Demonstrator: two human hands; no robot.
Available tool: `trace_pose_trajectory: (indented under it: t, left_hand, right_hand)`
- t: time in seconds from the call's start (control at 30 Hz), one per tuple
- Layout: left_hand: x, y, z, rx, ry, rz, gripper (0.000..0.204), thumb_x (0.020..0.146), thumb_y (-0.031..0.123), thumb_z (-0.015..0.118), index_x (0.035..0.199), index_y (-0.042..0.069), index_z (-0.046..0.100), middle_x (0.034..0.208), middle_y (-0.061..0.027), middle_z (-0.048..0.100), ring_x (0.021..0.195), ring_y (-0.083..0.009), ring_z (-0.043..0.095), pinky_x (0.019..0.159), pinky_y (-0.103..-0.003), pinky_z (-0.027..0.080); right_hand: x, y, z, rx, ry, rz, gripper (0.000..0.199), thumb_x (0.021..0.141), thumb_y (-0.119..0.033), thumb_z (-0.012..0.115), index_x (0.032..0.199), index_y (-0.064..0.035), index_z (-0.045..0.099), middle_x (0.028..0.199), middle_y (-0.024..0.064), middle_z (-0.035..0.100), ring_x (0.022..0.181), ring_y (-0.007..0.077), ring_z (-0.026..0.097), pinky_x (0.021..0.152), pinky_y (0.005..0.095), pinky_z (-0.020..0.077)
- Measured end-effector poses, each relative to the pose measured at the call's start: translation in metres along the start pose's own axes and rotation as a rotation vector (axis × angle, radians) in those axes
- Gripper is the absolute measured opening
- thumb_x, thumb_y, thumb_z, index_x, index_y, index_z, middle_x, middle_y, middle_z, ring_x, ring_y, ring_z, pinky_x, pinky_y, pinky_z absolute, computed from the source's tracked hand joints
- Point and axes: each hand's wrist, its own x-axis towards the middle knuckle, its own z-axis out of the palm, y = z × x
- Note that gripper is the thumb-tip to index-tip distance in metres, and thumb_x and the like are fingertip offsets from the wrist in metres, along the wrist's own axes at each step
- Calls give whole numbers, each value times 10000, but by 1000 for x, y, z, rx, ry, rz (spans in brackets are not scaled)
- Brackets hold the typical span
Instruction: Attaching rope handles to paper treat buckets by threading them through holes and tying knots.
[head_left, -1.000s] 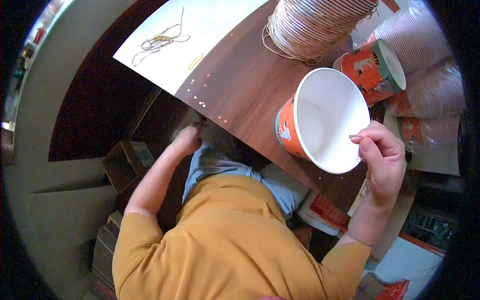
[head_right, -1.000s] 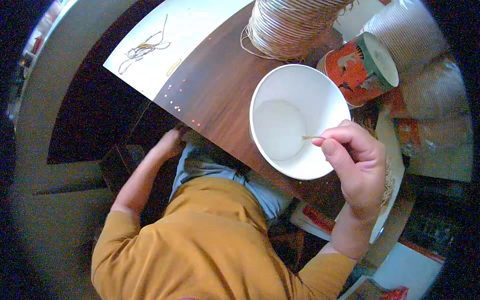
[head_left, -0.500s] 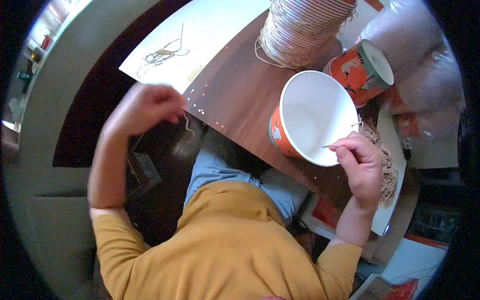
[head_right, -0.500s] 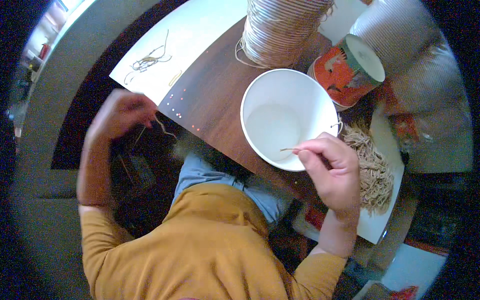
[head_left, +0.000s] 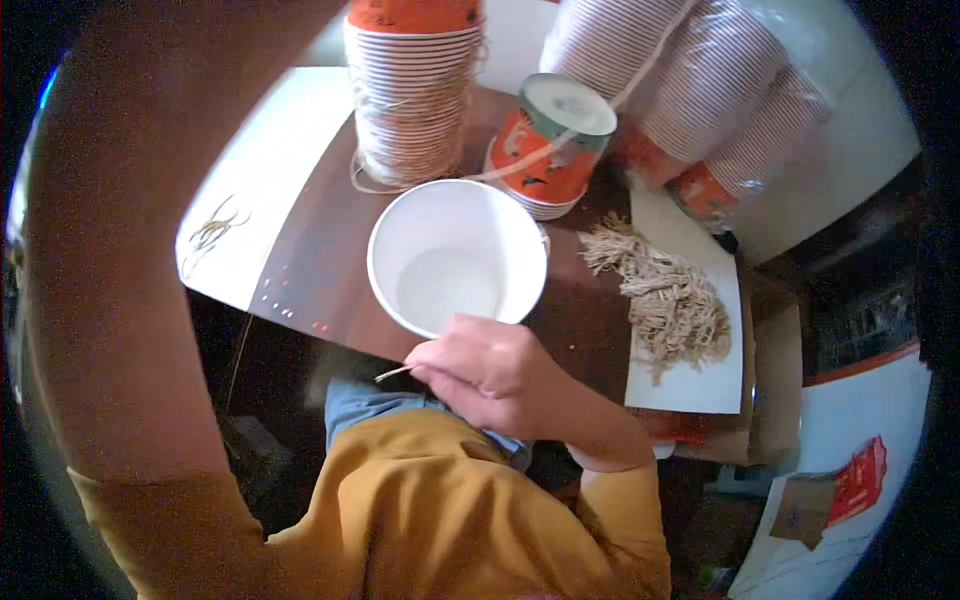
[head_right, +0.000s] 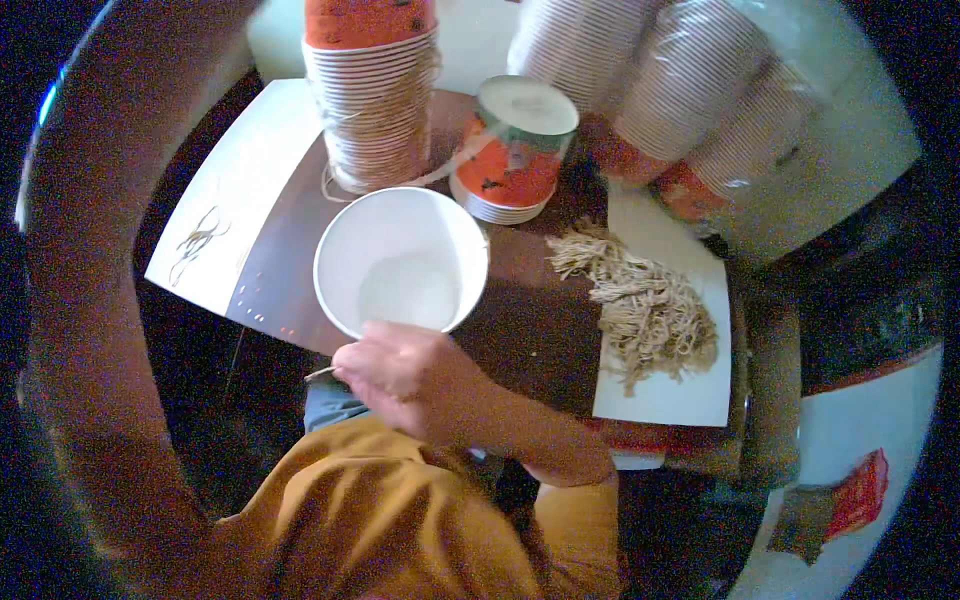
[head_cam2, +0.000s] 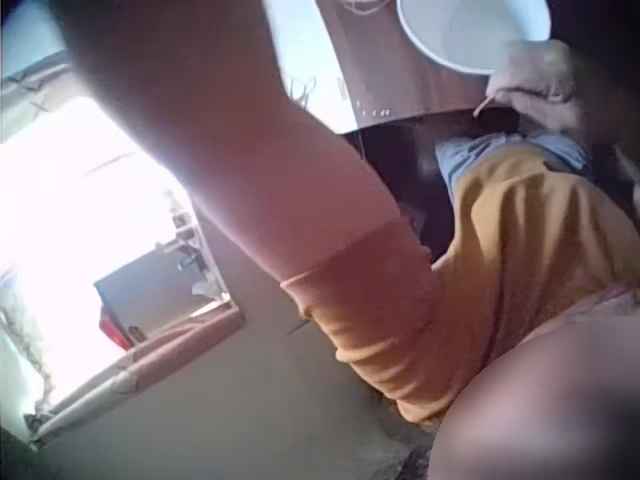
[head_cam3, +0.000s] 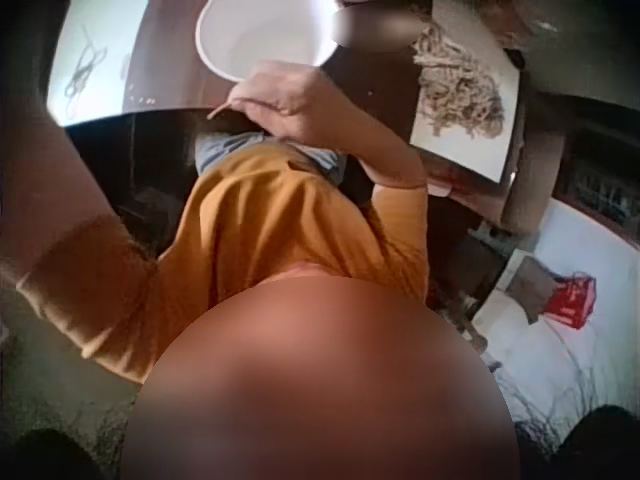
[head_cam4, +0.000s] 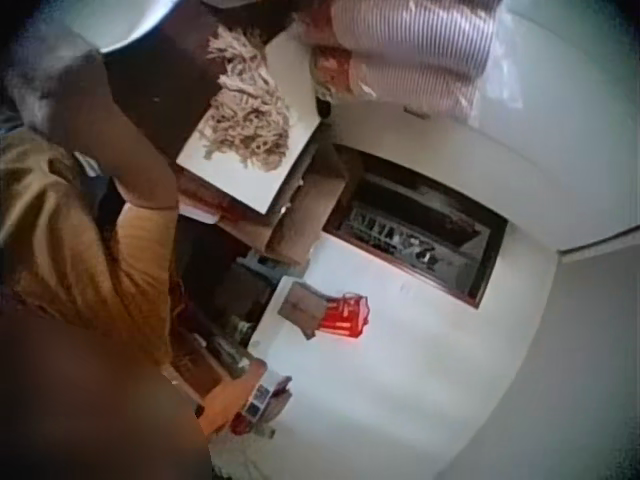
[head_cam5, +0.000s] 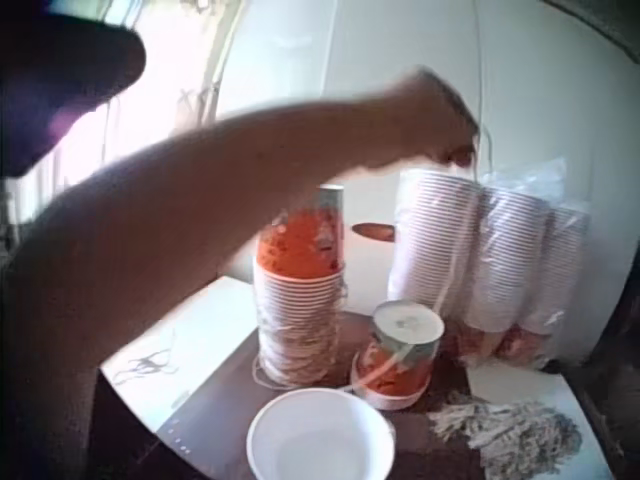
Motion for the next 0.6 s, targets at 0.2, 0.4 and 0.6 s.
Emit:
trace_pose_trajectory:
  t: [0.2, 0.4, 0.6]
  left_hand:
    - [-85, -30, 114, 126, -525, 2, 876, 764, 255, 735, 1453, 33, 241, 1087, -202, 644, 907, -313, 650, 765, -372, 546]
    - [-146, -46, 48, 73, -549, -192, 712, 784, 160, 709, 1395, 62, 356, 1089, -171, 653, 967, -257, 649, 791, -329, 536]
    - [-263, -55, 0, -117, -149, -529, 235, 875, 83, 629, 1096, 4, 637, 887, -46, 677, 744, -89, 595, 691, -248, 499]
  right_hand:
    - [-2, 2, -3, 5, -44, -29, 135, 803, -4, 653, 932, -31, 626, 735, 105, 553, 653, 277, 576, 575, 370, 460]
    - [11, 8, -16, 6, -22, 9, 102, 801, -20, 675, 900, -27, 651, 736, 98, 580, 644, 223, 579, 567, 320, 458]
    - [37, 17, -57, 69, 18, 434, 79, 857, -44, 641, 870, 17, 690, 790, 36, 663, 732, 78, 587, 657, 226, 457]
